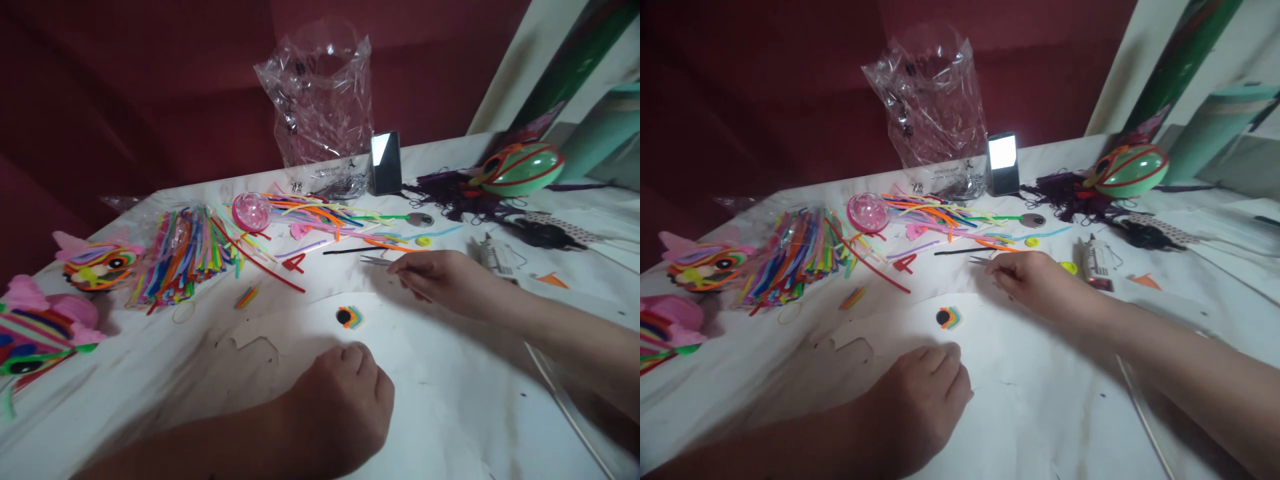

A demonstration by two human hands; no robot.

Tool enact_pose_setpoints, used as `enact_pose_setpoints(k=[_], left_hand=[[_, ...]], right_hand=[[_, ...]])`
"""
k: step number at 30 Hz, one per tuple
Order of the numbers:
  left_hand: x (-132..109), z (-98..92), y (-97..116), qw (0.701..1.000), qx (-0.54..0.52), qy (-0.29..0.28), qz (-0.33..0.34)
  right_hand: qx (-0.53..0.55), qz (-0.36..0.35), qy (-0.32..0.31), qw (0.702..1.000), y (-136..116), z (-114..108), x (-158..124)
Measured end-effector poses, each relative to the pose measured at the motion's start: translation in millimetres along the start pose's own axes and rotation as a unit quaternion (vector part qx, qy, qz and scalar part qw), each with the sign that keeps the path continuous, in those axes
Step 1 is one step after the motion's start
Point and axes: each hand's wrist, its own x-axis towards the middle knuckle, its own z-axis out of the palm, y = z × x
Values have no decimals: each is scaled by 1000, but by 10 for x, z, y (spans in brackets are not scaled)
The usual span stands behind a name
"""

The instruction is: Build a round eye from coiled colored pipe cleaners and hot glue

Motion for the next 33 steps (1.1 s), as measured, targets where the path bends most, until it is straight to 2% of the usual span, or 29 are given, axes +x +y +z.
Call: enact_pose_setpoints(k=[4,6,8,13,17,20,22,26,28,33], left_hand=[[-7,18,0,1000,1,1,2],[-10,23,1,1000,3,6,0],[-12,23,1,1000,3,3,1],[-14,28,6,1000,0,12,-3],[-13,35,6,1000,-6,11,-3],[-9,32,2,1000,-6,4,1],[-8,26,0,1000,-4,4,2],[-5,16,-2,1000,-5,3,6],[-2,12,-1,1000,-8,3,4],[8,4,2,1000,-6,11,5]], right_hand=[[-105,-61,-121,985,14,-145,11],[-147,-76,-180,970,3,-134,-8],[-154,-86,-206,963,-2,-72,-30],[-168,-74,-150,971,36,92,-36],[-152,-76,-138,976,37,102,-16],[-154,-71,-61,984,-20,88,-18],[-106,-95,-37,989,-61,93,-29],[3,-199,-101,975,-70,182,-59],[-3,-234,-121,965,-40,258,-72],[-79,-289,-107,948,0,390,-79]])
